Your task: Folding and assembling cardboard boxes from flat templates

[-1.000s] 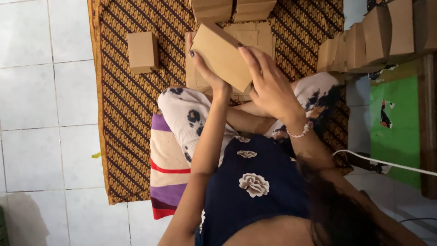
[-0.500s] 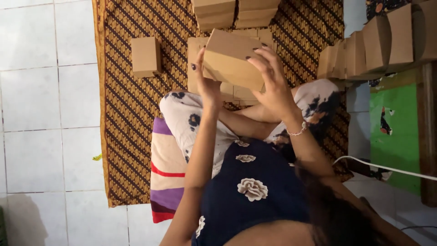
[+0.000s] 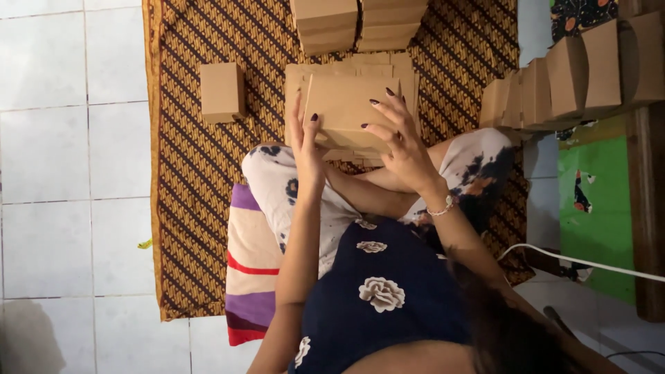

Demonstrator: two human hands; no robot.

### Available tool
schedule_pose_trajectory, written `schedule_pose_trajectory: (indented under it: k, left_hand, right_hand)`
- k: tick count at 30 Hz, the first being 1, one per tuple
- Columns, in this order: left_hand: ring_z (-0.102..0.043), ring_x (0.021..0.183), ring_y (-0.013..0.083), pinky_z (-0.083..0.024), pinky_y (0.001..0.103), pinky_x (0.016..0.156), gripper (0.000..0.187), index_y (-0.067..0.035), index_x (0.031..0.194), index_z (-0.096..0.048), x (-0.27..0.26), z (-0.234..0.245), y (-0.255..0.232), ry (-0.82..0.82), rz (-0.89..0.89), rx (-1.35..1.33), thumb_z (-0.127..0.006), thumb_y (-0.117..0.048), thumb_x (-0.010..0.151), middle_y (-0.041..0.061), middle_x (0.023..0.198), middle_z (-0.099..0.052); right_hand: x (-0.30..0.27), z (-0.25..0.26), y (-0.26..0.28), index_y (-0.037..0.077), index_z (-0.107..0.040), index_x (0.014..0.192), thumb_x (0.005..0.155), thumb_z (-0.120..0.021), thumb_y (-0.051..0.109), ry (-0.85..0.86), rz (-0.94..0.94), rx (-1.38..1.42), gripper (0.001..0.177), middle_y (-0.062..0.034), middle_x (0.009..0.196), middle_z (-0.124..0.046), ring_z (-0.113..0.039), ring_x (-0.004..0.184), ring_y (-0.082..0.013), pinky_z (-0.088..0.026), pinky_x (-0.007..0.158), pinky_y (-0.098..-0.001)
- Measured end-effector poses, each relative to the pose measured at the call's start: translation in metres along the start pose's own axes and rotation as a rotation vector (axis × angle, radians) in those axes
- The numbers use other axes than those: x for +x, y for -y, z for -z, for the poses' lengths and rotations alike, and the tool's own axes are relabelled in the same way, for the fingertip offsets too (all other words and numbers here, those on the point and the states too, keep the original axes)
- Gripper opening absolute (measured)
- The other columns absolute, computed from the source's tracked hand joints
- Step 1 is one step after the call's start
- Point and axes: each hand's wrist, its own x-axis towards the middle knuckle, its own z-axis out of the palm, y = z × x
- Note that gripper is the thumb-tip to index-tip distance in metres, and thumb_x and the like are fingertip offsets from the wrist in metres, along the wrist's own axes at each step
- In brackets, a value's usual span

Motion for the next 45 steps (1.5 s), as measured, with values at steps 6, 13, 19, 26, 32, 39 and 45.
schedule_pose_trajectory:
  k: [6,13,19,26,32,39,45]
  left_hand:
    - [-0.066,0.102,0.0216,-0.067,0.04,0.079,0.049,-0.032,0.152,-0.055,0.004,0.0,0.028,-0.11,0.003,-0.022,-0.061,-0.023,0.103,0.011,0.118,-0.06]
    - [-0.052,0.133,0.0343,-0.053,0.056,0.099,0.051,-0.039,0.159,-0.047,-0.002,-0.014,0.024,-0.145,-0.127,0.039,-0.06,-0.031,0.109,0.014,0.169,-0.03]
    - [-0.044,0.144,0.0205,-0.044,0.044,0.114,0.055,-0.027,0.16,-0.046,-0.013,-0.021,0.037,-0.134,-0.282,-0.014,-0.061,-0.024,0.107,0.006,0.167,-0.036]
    - [-0.024,0.158,0.0259,-0.017,0.048,0.129,0.057,-0.014,0.159,-0.047,-0.023,-0.029,0.039,-0.158,-0.487,0.092,-0.064,-0.019,0.104,0.008,0.165,-0.038]
    - [-0.021,0.157,0.0351,-0.017,0.058,0.128,0.065,-0.017,0.162,-0.04,-0.019,-0.002,0.042,-0.014,-0.47,0.191,-0.059,-0.021,0.1,0.013,0.169,-0.03]
    - [-0.039,0.146,0.0418,-0.029,0.056,0.122,0.055,-0.014,0.151,-0.054,0.01,0.116,0.088,-0.297,-0.452,0.81,-0.064,-0.006,0.098,0.018,0.154,-0.042]
    - [-0.043,0.142,0.0311,-0.02,0.062,0.119,0.031,-0.023,0.121,-0.071,0.024,0.105,0.089,-0.357,-0.045,1.543,-0.062,-0.037,0.095,0.008,0.15,-0.057]
  right_hand:
    - [-0.004,-0.003,-0.003,0.019,-0.052,0.139,0.065,-0.075,-0.026,0.001,-0.072,0.047,0.09,-0.0111,0.156,-0.036,-0.027,0.148,-0.0473,-0.042,0.115,-0.0584]
    - [-0.023,-0.021,0.003,0.015,-0.02,0.153,0.089,-0.073,0.007,-0.054,-0.35,0.357,0.084,-0.0148,0.169,-0.004,-0.005,0.155,-0.0438,-0.019,0.123,-0.0618]
    - [-0.034,-0.029,0.026,0.026,-0.011,0.161,0.11,-0.04,0.052,-0.226,-0.867,1.176,0.065,-0.0055,0.167,-0.003,-0.018,0.15,-0.0331,-0.047,0.106,-0.0632]
    - [-0.036,-0.036,0.031,0.027,-0.057,0.133,0.103,-0.054,0.048,-0.219,-1.043,1.707,0.037,-0.0036,0.137,-0.063,-0.061,0.124,-0.0318,-0.059,0.08,-0.0518]
    - [0.008,-0.015,0.055,0.013,-0.066,0.085,0.097,-0.07,0.027,-0.398,-1.274,1.704,0.019,-0.003,0.094,-0.065,-0.066,0.108,-0.0301,-0.056,0.095,-0.0659]
    - [0.051,-0.034,-0.006,0.014,-0.047,0.095,0.097,-0.072,0.024,-0.387,-1.291,1.59,0.027,-0.0026,0.108,-0.048,-0.058,0.122,-0.0326,-0.057,0.101,-0.0639]
    - [0.144,-0.082,-0.056,0.011,-0.061,0.115,0.096,-0.065,0.029,-0.209,-0.994,1.635,0.026,-0.0098,0.109,-0.066,-0.063,0.112,-0.0275,-0.05,0.109,-0.0603]
